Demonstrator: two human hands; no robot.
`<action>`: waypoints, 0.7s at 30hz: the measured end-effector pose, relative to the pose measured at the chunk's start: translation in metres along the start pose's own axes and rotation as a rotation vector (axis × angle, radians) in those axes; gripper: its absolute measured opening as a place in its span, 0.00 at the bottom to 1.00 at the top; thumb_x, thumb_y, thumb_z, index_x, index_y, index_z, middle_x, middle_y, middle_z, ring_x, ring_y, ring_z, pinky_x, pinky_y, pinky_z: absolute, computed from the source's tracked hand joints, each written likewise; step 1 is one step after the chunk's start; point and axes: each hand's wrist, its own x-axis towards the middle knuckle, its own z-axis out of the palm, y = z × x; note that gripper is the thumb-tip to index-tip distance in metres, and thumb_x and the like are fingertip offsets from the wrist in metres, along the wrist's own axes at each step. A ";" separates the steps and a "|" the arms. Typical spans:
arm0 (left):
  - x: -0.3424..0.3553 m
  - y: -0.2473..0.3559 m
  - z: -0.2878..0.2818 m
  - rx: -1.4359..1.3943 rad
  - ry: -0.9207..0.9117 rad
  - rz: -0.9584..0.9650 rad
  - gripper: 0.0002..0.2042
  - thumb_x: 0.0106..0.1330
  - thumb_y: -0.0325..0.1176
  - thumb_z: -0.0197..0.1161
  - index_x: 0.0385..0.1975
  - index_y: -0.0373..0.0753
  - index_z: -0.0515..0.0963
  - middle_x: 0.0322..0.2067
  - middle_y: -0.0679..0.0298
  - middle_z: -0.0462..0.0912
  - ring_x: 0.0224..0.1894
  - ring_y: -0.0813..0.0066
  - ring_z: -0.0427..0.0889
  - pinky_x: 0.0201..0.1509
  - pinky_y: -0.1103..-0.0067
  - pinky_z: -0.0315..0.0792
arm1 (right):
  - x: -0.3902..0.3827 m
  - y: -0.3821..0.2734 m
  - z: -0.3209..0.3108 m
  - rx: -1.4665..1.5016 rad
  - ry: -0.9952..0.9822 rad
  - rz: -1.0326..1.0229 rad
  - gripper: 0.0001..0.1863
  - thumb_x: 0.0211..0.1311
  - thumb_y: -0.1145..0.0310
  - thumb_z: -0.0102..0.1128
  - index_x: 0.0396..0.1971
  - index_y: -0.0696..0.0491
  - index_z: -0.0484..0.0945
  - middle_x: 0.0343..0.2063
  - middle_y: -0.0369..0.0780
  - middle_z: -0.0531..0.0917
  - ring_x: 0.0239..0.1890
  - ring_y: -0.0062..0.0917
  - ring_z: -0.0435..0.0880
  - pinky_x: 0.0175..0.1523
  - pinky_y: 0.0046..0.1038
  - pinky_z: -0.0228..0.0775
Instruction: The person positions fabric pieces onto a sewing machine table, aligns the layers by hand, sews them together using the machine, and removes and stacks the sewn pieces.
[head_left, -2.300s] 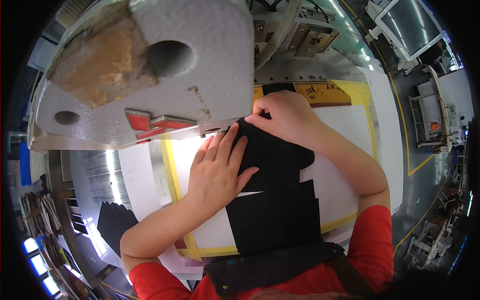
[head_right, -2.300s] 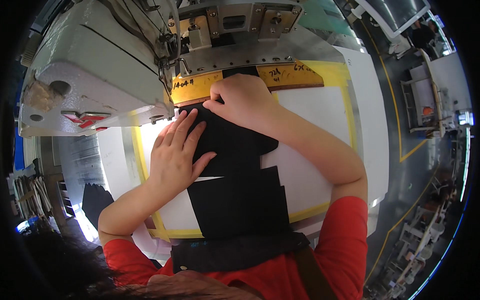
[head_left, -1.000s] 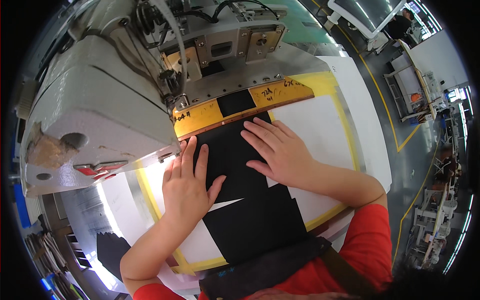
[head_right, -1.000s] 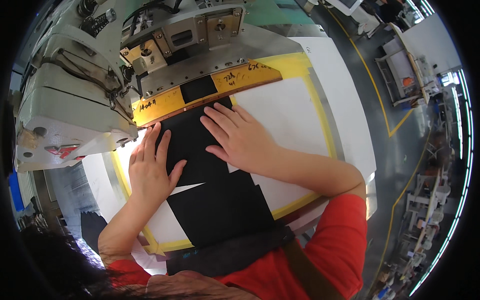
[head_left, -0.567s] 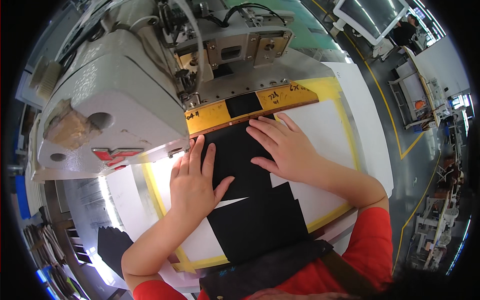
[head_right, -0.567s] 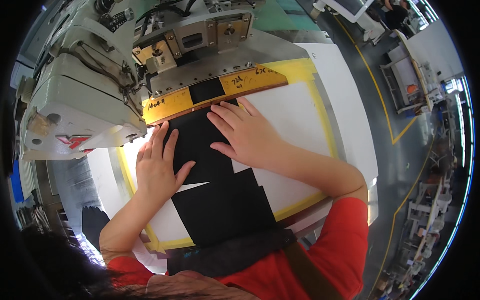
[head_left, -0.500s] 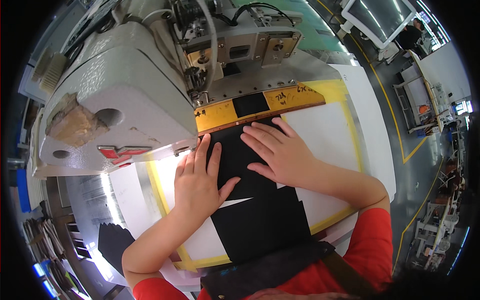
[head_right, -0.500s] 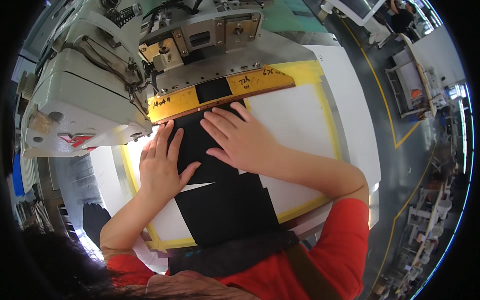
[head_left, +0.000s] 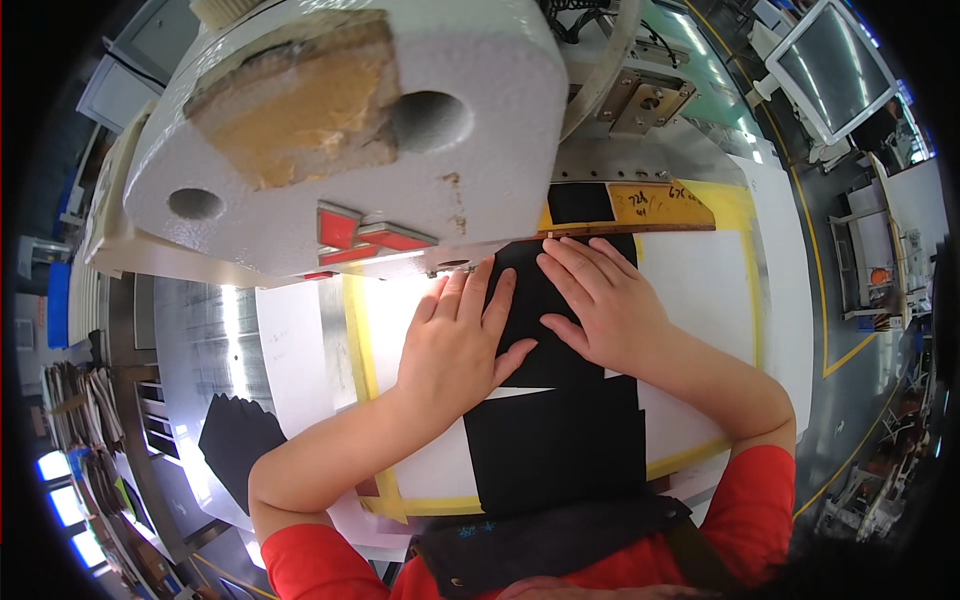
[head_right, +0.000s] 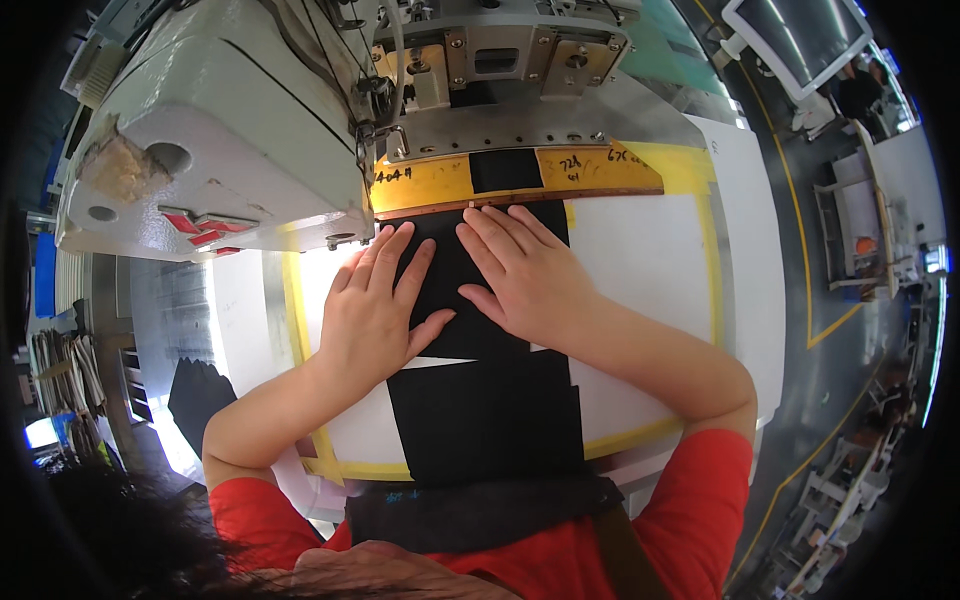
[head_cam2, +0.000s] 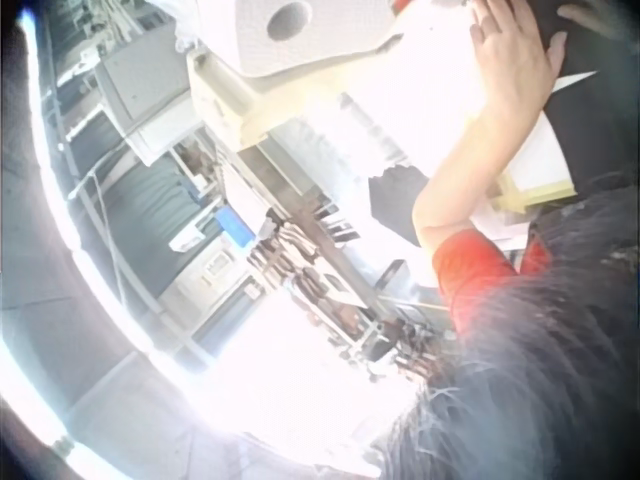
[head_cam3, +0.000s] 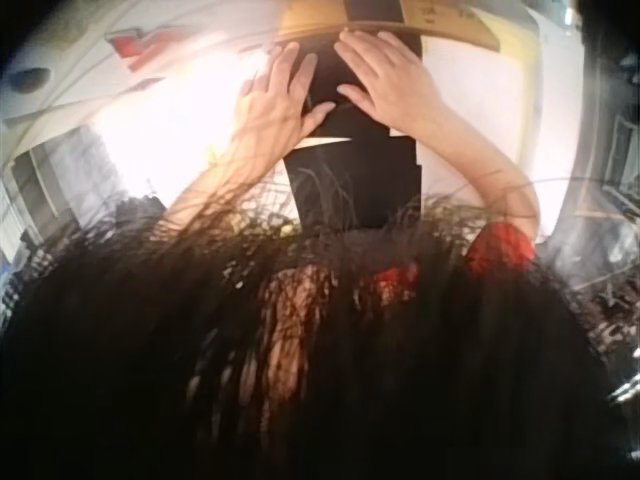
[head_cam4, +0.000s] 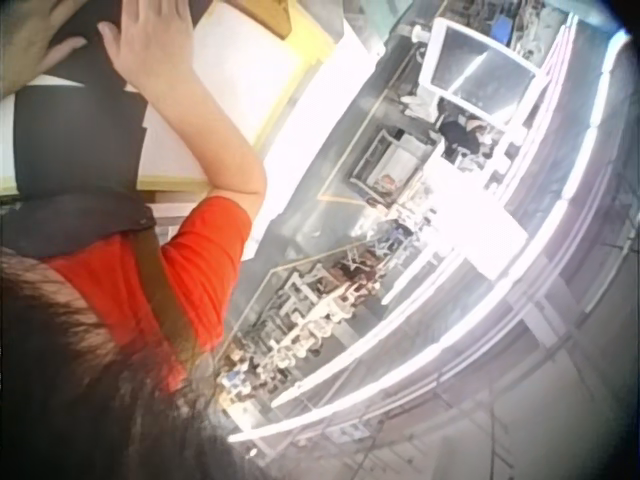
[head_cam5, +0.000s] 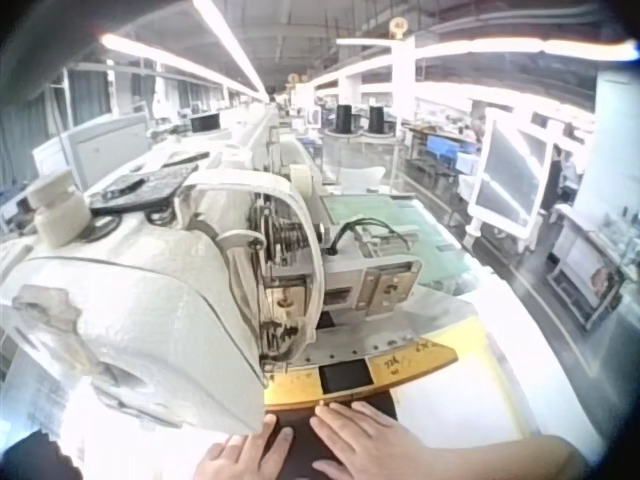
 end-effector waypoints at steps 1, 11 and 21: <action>0.000 0.000 0.000 -0.002 -0.006 0.000 0.32 0.60 0.54 0.61 0.57 0.35 0.72 0.55 0.51 0.73 0.53 0.56 0.75 0.56 0.67 0.69 | 0.000 0.000 0.000 0.005 0.006 0.002 0.31 0.56 0.58 0.65 0.57 0.58 0.71 0.60 0.43 0.71 0.63 0.34 0.70 0.67 0.39 0.59; 0.000 0.000 -0.003 0.024 -0.027 0.005 0.33 0.60 0.55 0.60 0.58 0.35 0.71 0.55 0.51 0.73 0.53 0.58 0.75 0.54 0.69 0.69 | 0.000 -0.004 -0.006 -0.077 0.002 0.003 0.29 0.55 0.59 0.66 0.54 0.58 0.73 0.57 0.44 0.73 0.60 0.36 0.72 0.66 0.40 0.60; -0.002 -0.002 -0.002 -0.083 -0.048 -0.024 0.35 0.55 0.51 0.67 0.59 0.36 0.70 0.59 0.49 0.68 0.58 0.53 0.73 0.55 0.65 0.69 | 0.000 0.002 -0.003 -0.017 0.017 -0.033 0.29 0.56 0.57 0.64 0.54 0.60 0.72 0.56 0.47 0.73 0.59 0.38 0.73 0.67 0.41 0.59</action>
